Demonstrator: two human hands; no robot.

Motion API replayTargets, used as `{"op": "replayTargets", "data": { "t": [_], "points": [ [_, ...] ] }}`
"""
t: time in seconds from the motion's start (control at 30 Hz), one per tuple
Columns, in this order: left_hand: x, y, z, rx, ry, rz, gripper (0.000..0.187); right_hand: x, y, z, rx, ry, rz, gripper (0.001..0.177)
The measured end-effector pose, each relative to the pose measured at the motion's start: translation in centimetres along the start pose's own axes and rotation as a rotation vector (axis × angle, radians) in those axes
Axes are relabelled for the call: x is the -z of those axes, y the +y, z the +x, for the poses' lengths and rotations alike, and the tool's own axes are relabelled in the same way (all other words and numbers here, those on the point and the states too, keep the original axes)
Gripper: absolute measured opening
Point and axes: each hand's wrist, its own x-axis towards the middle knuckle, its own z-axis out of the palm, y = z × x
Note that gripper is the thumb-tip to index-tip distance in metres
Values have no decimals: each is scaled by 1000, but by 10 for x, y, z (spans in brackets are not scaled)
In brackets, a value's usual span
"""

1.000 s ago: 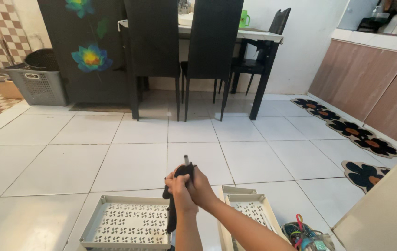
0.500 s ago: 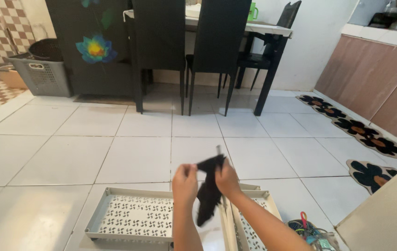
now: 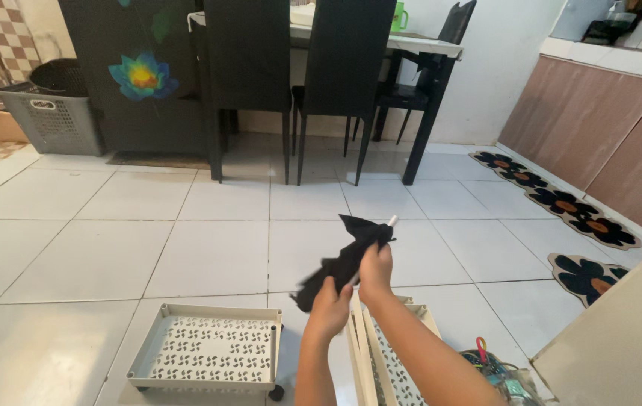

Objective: The person wipes metal rods with a black cloth and inserts them into holes on a white plastic tray. The person repeats this process for multiple rods, placing each cleaned rod into the tray.

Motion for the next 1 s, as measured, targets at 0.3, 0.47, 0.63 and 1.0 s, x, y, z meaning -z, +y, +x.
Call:
{"op": "replayTargets", "data": {
  "t": [0.3, 0.47, 0.63, 1.0],
  "points": [
    [9, 45, -22, 265, -90, 244, 42, 26, 56, 59, -181, 124, 52, 33],
    [41, 38, -20, 363, -284, 230, 40, 44, 58, 82, -212, 215, 44, 32],
    [73, 18, -11, 234, -63, 209, 36, 64, 38, 89, -241, 284, 232, 32],
    [9, -1, 10, -5, 244, -485, 30, -8, 11, -14, 89, -417, -98, 30]
  ]
}}
